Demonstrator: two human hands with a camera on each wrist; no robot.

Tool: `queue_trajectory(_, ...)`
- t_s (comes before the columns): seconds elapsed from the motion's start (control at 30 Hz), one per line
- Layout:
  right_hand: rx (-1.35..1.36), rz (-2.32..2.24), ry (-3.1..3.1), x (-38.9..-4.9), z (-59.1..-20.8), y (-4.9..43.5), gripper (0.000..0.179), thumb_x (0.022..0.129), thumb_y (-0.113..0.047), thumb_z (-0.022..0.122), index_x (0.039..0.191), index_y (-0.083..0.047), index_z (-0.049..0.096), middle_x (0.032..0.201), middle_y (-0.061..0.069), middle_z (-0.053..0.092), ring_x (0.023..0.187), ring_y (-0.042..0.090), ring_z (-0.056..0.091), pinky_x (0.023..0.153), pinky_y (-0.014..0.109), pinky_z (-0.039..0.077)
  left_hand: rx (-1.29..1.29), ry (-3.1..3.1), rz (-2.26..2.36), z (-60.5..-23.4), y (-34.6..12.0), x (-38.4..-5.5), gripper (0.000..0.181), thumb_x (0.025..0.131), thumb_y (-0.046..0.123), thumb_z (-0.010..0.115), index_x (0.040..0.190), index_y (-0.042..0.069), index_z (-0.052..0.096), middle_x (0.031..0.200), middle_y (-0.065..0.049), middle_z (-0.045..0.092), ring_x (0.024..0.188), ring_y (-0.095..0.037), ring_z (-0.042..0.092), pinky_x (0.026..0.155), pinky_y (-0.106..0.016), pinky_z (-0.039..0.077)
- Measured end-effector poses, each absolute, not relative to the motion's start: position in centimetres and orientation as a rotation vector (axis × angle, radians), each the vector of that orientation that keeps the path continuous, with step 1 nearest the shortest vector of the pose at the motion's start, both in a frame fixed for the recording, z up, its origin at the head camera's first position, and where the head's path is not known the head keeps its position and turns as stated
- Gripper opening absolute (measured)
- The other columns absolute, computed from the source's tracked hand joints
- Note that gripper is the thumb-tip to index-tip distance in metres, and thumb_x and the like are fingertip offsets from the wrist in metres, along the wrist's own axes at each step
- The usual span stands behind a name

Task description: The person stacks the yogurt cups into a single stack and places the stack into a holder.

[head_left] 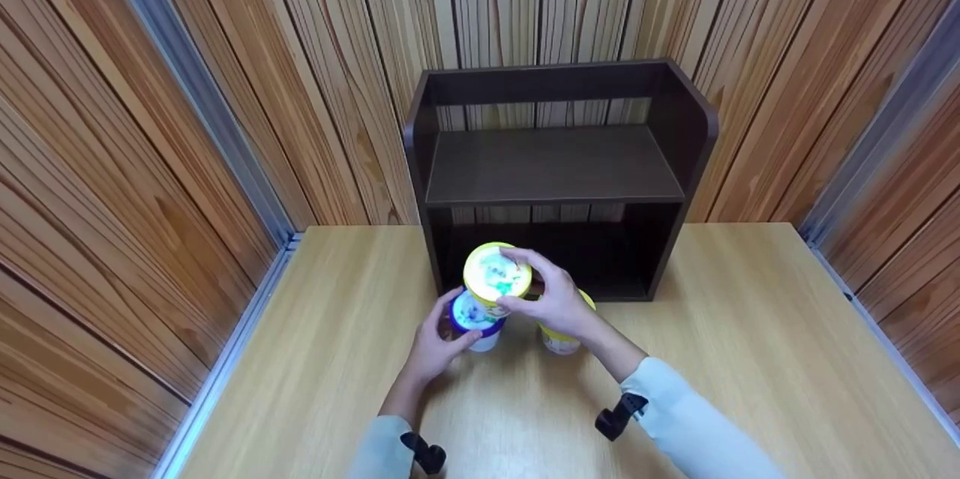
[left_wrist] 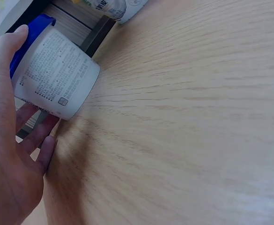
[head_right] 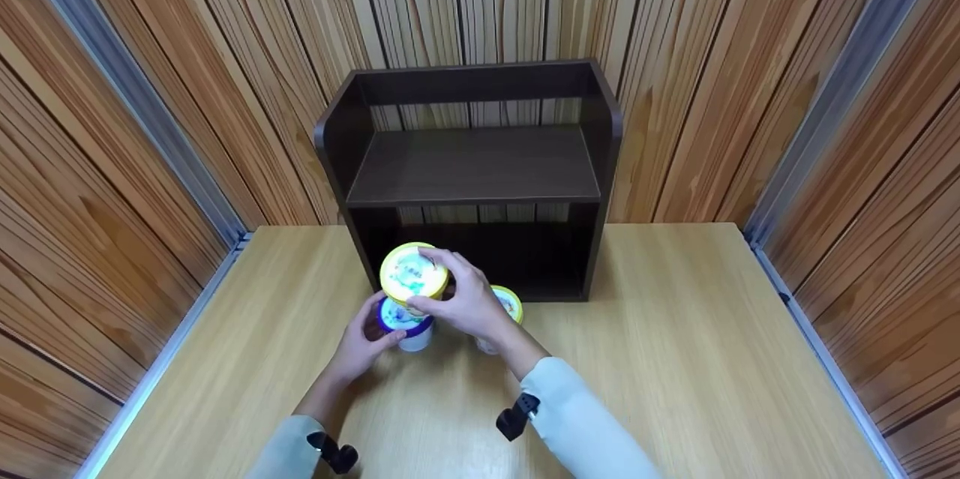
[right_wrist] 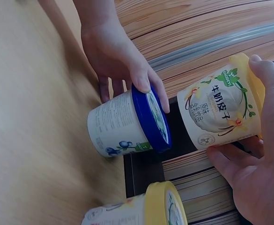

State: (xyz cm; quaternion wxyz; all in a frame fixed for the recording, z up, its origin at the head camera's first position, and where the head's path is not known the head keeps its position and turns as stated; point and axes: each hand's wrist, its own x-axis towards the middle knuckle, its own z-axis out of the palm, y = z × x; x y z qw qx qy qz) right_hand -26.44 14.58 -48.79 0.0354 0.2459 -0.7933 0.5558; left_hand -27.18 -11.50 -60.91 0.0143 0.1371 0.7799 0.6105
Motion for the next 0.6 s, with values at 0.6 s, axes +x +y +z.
queue_trajectory(0.6,0.709,1.808,-2.437,-27.5,-50.7,12.5,0.072,0.1,-0.016,0.087,0.163,-0.006,0.055,0.164,0.024,0.059,0.138,0.037,0.069,0.104,0.022,0.061,0.431,2.43,1.922,-60.7,-11.4,-27.0,0.077,0.104,0.021,0.084,0.169,0.012,0.045,0.154,-0.018,0.065,0.143,-0.037,0.064,0.121,-0.054,0.055)
